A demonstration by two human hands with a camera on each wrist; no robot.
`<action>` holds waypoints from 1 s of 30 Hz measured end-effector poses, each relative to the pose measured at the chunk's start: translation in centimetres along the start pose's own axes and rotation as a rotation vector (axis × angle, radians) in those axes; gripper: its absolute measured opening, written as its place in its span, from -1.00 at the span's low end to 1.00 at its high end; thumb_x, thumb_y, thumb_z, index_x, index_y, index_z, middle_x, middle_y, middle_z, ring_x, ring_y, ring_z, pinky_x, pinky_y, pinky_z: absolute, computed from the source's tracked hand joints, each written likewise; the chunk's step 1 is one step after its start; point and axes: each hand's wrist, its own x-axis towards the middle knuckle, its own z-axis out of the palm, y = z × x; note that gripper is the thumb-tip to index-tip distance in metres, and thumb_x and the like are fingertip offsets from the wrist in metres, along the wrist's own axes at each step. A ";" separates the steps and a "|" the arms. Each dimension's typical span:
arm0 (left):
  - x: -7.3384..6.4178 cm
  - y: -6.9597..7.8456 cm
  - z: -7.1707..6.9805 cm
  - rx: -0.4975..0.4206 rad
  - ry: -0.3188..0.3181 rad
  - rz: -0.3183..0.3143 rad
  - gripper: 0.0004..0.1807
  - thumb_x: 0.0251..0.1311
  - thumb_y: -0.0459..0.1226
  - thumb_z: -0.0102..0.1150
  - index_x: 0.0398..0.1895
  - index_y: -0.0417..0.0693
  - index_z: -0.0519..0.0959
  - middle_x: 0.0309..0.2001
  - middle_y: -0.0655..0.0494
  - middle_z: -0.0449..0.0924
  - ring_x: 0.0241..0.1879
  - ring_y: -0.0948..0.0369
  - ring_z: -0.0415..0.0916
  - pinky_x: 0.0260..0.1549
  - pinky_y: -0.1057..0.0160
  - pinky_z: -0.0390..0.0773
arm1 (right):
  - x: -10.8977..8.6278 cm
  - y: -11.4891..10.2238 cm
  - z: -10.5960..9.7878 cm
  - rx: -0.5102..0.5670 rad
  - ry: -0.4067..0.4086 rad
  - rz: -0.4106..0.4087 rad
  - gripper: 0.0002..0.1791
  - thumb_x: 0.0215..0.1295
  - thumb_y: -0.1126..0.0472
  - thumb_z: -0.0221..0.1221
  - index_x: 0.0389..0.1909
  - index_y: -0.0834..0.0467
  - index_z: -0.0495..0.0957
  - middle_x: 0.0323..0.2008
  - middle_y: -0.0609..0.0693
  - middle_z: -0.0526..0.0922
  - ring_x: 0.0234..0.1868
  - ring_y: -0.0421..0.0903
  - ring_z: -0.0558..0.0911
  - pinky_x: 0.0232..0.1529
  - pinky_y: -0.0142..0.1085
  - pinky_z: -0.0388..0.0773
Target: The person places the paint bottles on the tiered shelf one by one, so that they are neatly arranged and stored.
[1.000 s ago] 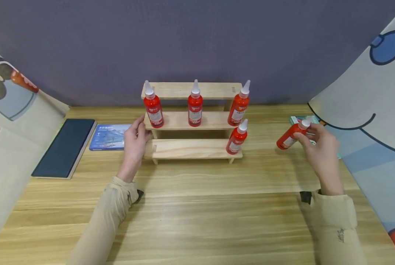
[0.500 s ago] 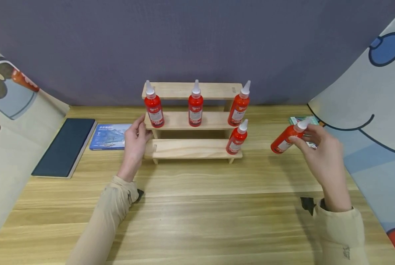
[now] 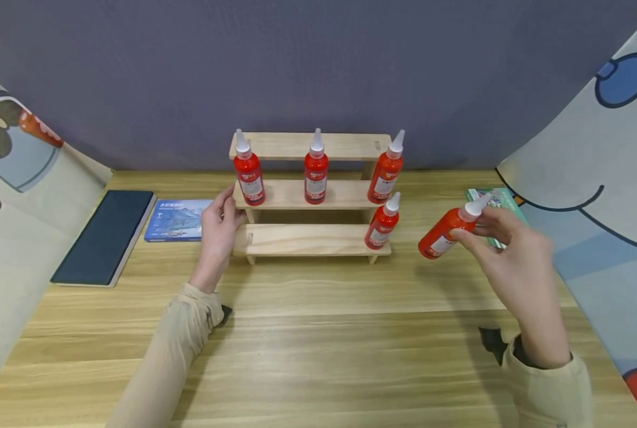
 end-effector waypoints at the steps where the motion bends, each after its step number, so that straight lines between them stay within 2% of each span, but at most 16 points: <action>1: 0.0 0.0 0.0 0.004 0.001 -0.001 -0.48 0.76 -0.32 -0.28 0.64 -0.32 0.21 0.56 -0.35 0.25 0.39 -0.18 0.46 0.38 0.18 0.58 | -0.1 -0.3 0.0 0.003 -0.004 -0.005 -0.48 0.26 0.33 0.55 0.21 0.34 0.66 -0.01 0.26 0.77 -0.18 -0.65 0.54 -0.25 -0.83 0.46; 9: 0.0 0.0 0.0 0.006 -0.001 -0.007 -0.48 0.76 -0.31 -0.28 0.64 -0.31 0.21 0.60 -0.33 0.20 0.41 -0.19 0.45 0.38 0.18 0.58 | -0.8 -2.2 0.4 0.003 -0.041 -0.027 -0.46 0.25 0.27 0.57 0.22 0.30 0.67 -0.06 0.24 0.78 -0.14 -0.62 0.55 -0.27 -0.82 0.50; 11: 0.1 0.0 0.0 0.008 -0.002 -0.011 -0.48 0.76 -0.30 -0.28 0.65 -0.30 0.20 0.60 -0.33 0.19 0.41 -0.18 0.45 0.38 0.18 0.58 | -0.9 -2.6 0.7 0.013 -0.055 -0.041 -0.47 0.26 0.27 0.57 0.21 0.30 0.67 -0.07 0.23 0.79 -0.11 -0.47 0.65 -0.25 -0.82 0.52; 13: 0.1 0.0 0.0 0.012 -0.002 -0.011 -0.48 0.76 -0.31 -0.27 0.64 -0.31 0.21 0.60 -0.32 0.20 0.40 -0.17 0.46 0.38 0.19 0.58 | -1.0 -3.1 1.1 0.026 -0.073 -0.059 -0.48 0.26 0.27 0.56 0.21 0.30 0.67 -0.09 0.23 0.79 -0.08 -0.22 0.74 -0.23 -0.82 0.53; 16: 0.1 0.0 0.0 0.003 -0.005 -0.008 -0.48 0.76 -0.31 -0.27 0.64 -0.32 0.21 0.60 -0.32 0.19 0.41 -0.19 0.45 0.39 0.18 0.57 | -0.9 -3.7 1.7 0.047 -0.108 -0.076 -0.48 0.26 0.27 0.56 0.20 0.29 0.67 -0.09 0.22 0.79 -0.07 0.11 0.77 -0.22 -0.82 0.53; 18: 0.1 0.0 0.1 0.001 -0.005 -0.002 -0.49 0.76 -0.32 -0.27 0.63 -0.33 0.22 0.60 -0.33 0.20 0.40 -0.19 0.46 0.38 0.17 0.58 | -0.8 -4.1 2.2 0.071 -0.123 -0.092 -0.47 0.24 0.29 0.57 0.19 0.32 0.66 -0.10 0.23 0.79 -0.07 0.17 0.78 -0.23 -0.80 0.55; 25: 0.0 0.0 0.0 -0.001 -0.005 -0.003 -0.49 0.76 -0.31 -0.27 0.64 -0.31 0.23 0.59 -0.33 0.21 0.39 -0.19 0.46 0.39 0.16 0.57 | -0.4 -5.0 4.1 0.134 -0.146 -0.144 -0.47 0.17 0.29 0.61 0.13 0.35 0.68 -0.11 0.24 0.80 -0.09 0.16 0.80 -0.26 -0.75 0.62; 30: 0.0 0.1 0.1 0.000 -0.003 -0.006 -0.48 0.76 -0.30 -0.27 0.64 -0.31 0.23 0.60 -0.32 0.20 0.39 -0.18 0.46 0.40 0.15 0.56 | 0.0 -5.6 5.5 0.151 -0.184 -0.150 -0.49 0.18 0.26 0.61 0.11 0.32 0.69 -0.11 0.20 0.81 -0.10 0.11 0.80 -0.25 -0.73 0.64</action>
